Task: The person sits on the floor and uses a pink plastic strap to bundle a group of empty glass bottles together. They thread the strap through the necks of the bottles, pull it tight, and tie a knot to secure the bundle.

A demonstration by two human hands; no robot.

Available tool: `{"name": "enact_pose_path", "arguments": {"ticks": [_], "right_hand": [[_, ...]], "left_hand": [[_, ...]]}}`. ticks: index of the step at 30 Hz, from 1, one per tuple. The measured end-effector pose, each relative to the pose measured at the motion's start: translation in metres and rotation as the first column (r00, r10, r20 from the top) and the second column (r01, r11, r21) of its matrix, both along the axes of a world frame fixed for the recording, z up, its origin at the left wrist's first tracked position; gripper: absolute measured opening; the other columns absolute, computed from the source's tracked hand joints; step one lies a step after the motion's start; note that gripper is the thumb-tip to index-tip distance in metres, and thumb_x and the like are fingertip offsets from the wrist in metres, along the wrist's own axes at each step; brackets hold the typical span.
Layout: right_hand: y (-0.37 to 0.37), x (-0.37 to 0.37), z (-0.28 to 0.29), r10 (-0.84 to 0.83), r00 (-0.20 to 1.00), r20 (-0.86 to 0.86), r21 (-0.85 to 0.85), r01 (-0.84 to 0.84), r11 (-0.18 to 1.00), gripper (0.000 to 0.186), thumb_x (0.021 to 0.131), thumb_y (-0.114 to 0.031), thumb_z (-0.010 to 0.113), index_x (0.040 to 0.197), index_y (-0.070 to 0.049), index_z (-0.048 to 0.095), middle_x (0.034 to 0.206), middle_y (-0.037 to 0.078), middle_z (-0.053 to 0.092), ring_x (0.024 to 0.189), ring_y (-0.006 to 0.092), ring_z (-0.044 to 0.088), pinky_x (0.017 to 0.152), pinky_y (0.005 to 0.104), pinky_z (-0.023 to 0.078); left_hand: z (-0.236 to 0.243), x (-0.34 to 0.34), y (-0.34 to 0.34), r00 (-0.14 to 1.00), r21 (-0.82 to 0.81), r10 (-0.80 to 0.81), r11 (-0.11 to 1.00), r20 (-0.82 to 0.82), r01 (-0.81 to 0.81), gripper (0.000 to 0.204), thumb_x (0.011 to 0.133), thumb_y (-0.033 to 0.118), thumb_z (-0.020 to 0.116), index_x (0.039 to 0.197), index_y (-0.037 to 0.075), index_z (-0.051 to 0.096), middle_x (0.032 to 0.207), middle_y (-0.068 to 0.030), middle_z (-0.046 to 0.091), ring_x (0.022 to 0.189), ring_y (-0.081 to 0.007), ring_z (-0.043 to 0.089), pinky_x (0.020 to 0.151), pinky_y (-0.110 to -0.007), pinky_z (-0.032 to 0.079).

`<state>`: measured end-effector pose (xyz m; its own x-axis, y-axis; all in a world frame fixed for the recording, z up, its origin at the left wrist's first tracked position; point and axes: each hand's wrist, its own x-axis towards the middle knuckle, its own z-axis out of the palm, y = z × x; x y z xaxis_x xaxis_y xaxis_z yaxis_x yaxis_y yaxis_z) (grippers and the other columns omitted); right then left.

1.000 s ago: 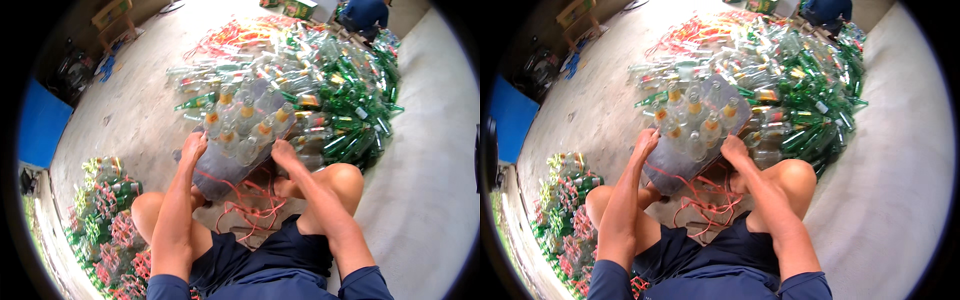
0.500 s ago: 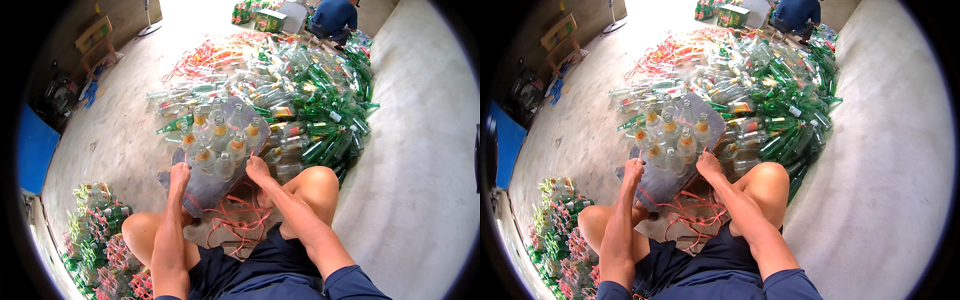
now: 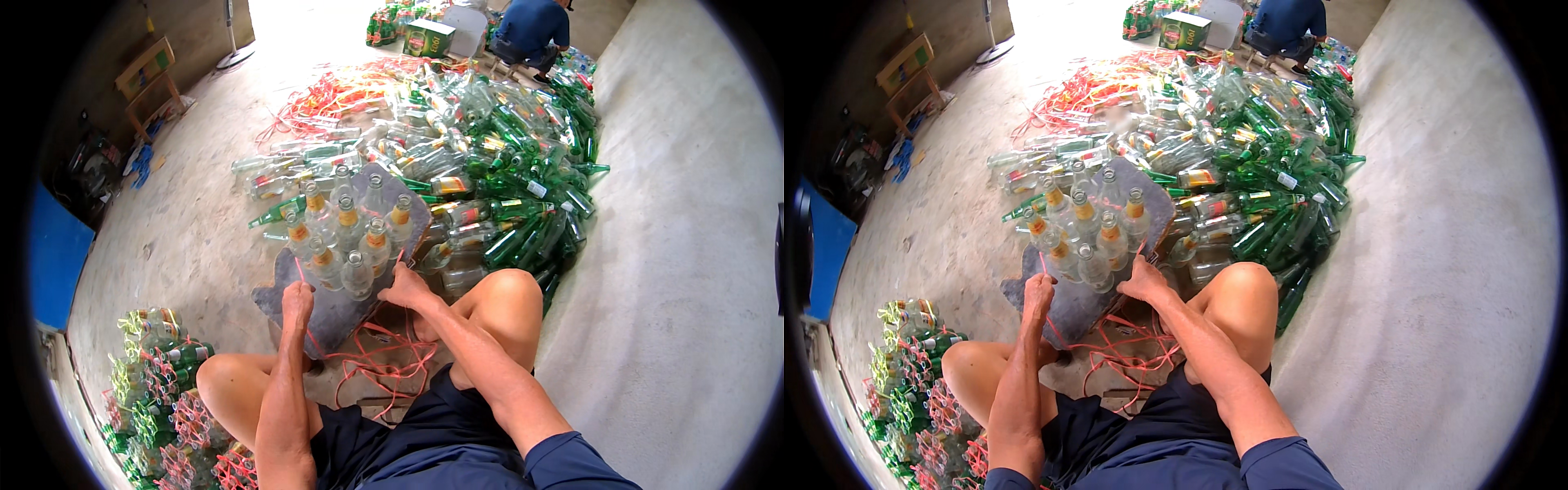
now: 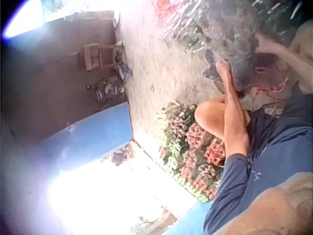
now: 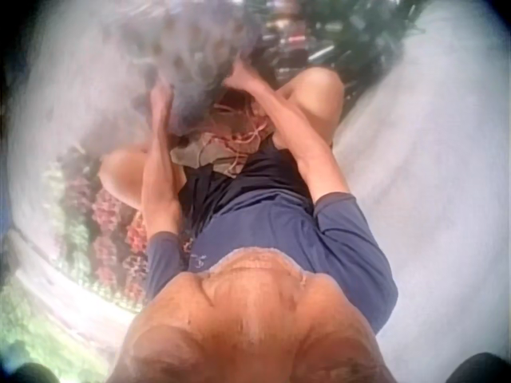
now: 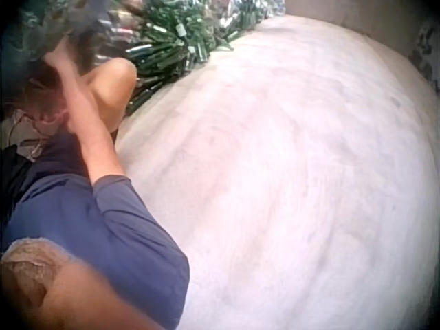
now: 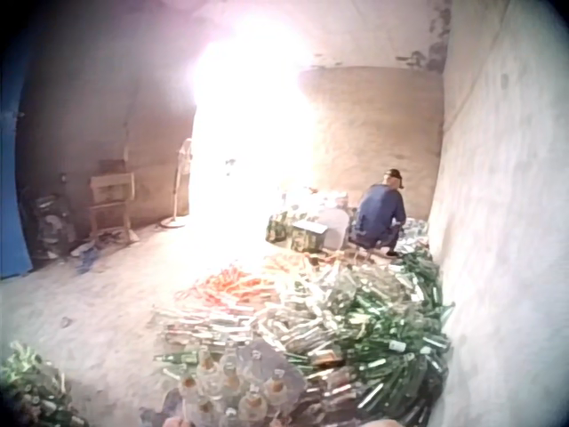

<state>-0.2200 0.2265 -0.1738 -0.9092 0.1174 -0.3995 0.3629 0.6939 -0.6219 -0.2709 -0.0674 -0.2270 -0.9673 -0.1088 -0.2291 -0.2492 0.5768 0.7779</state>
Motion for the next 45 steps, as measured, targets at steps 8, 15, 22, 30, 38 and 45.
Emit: {"name": "enact_pose_path", "arguments": {"ticks": [8, 15, 22, 30, 38, 45], "right_hand": [[-0.002, 0.001, 0.004, 0.103, 0.994, 0.039, 0.007, -0.103, 0.995, 0.122, 0.060, -0.053, 0.093, 0.143, 0.016, 0.036, 0.131, 0.033, 0.064, 0.123, 0.0408, 0.066, 0.106, 0.0435, 0.051], [-0.006, 0.002, 0.000, 0.112, 0.994, -0.005, 0.015, -0.111, 0.994, 0.125, 0.060, -0.058, 0.091, 0.143, 0.016, 0.035, 0.132, 0.033, 0.064, 0.123, 0.0406, 0.066, 0.106, 0.0439, 0.051], [-0.018, 0.002, 0.002, 0.108, 0.994, 0.019, 0.050, -0.109, 0.993, 0.127, 0.060, -0.063, 0.092, 0.143, 0.014, 0.035, 0.130, 0.032, 0.066, 0.124, 0.0411, 0.066, 0.105, 0.0440, 0.052], [-0.033, -0.001, 0.002, 0.048, 0.995, 0.083, 0.111, -0.057, 0.992, 0.123, 0.062, -0.068, 0.090, 0.140, 0.012, 0.038, 0.131, 0.032, 0.065, 0.124, 0.0424, 0.065, 0.104, 0.0461, 0.052], [-0.042, 0.004, -0.009, 0.002, 0.999, -0.035, 0.117, 0.002, 0.993, 0.108, 0.066, -0.061, 0.091, 0.136, 0.008, 0.045, 0.124, 0.032, 0.068, 0.119, 0.0435, 0.067, 0.100, 0.0467, 0.053], [-0.046, 0.004, -0.013, -0.014, 0.998, -0.068, 0.104, 0.021, 0.994, 0.105, 0.065, -0.058, 0.092, 0.135, 0.006, 0.047, 0.122, 0.028, 0.069, 0.115, 0.0437, 0.068, 0.098, 0.0476, 0.054]], "left_hand": [[-0.003, -0.001, 0.011, 1.000, 0.033, -0.010, 0.999, -0.021, 0.011, 0.037, 0.092, 0.024, 0.052, 0.096, -0.001, 0.078, 0.092, -0.0269, 0.075, 0.093, -0.0399, 0.074, 0.086, -0.045, 0.055], [-0.009, -0.002, 0.013, 0.998, 0.050, -0.032, 0.998, -0.047, 0.034, 0.038, 0.093, 0.024, 0.051, 0.098, -0.004, 0.076, 0.092, -0.0287, 0.073, 0.092, -0.0409, 0.073, 0.085, -0.046, 0.054], [-0.014, -0.003, 0.015, 0.996, 0.006, -0.061, 0.998, -0.071, 0.062, 0.038, 0.095, 0.024, 0.052, 0.098, -0.005, 0.076, 0.089, -0.0256, 0.074, 0.087, -0.0352, 0.072, 0.081, -0.044, 0.054], [-0.006, -0.001, 0.028, 0.998, 0.013, -0.023, 1.000, -0.062, 0.024, 0.039, 0.098, 0.026, 0.051, 0.099, -0.004, 0.075, 0.090, -0.0248, 0.074, 0.089, -0.0350, 0.071, 0.081, -0.045, 0.053], [0.001, 0.002, 0.033, 0.997, -0.045, -0.047, 0.998, -0.055, 0.044, 0.042, 0.099, 0.028, 0.045, 0.100, -0.003, 0.072, 0.102, -0.0326, 0.069, 0.104, -0.0528, 0.065, 0.091, -0.057, 0.049], [-0.007, 0.003, 0.032, 0.994, -0.091, -0.034, 0.996, -0.108, 0.024, 0.041, 0.099, 0.027, 0.047, 0.100, -0.003, 0.074, 0.095, -0.0294, 0.072, 0.095, -0.0459, 0.071, 0.083, -0.052, 0.052]]}}
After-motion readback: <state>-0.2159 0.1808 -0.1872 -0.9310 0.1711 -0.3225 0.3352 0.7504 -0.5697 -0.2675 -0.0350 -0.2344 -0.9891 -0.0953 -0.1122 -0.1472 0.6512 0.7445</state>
